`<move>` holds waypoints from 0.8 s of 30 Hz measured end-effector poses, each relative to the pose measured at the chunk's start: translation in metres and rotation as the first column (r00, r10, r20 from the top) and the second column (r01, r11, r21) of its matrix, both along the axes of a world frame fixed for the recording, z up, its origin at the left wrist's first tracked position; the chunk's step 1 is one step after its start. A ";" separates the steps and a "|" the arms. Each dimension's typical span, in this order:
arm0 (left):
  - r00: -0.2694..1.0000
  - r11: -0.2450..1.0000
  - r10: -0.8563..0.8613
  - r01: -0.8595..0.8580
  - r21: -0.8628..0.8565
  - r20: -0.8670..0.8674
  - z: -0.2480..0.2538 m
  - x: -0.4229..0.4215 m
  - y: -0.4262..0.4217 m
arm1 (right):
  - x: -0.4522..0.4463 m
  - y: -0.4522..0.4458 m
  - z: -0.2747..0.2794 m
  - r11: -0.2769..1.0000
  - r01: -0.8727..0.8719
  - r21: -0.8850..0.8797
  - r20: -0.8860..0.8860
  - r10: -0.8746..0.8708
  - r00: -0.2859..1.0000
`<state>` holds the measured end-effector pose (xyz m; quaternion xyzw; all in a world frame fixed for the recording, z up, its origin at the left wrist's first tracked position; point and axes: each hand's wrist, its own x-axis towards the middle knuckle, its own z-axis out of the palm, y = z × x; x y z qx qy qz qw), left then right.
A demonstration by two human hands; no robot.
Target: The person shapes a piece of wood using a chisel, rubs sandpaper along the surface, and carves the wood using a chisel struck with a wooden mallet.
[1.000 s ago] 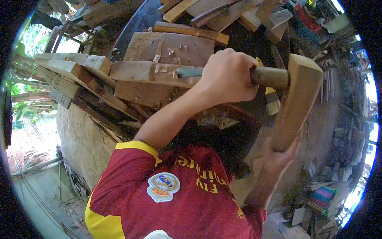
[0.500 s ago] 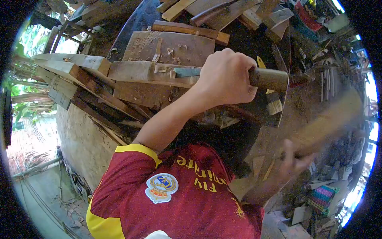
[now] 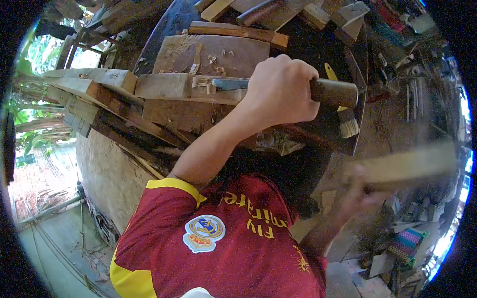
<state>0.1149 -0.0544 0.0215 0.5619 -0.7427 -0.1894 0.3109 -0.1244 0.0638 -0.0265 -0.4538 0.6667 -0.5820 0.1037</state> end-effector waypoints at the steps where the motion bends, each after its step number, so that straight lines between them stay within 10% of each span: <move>1: 1.000 1.000 0.002 -0.002 -0.005 -0.006 0.001 0.001 -0.001 | 0.004 -0.001 0.000 0.998 -0.053 0.013 -0.057 0.054 0.997; 4: 0.998 0.997 0.032 -0.029 -0.069 0.046 -0.011 0.004 -0.003 | 0.004 0.010 0.020 0.862 -0.352 0.365 -0.249 0.455 0.855; 10: 0.998 0.998 -0.026 0.029 -0.054 0.049 -0.002 0.002 0.005 | -0.012 0.006 0.028 0.967 -0.248 -0.062 -0.132 0.239 0.962; 24: 0.889 0.958 -0.267 0.204 -0.199 -0.372 0.025 -0.005 0.030 | -0.040 0.021 0.069 0.990 -0.090 -0.106 -0.276 0.058 0.959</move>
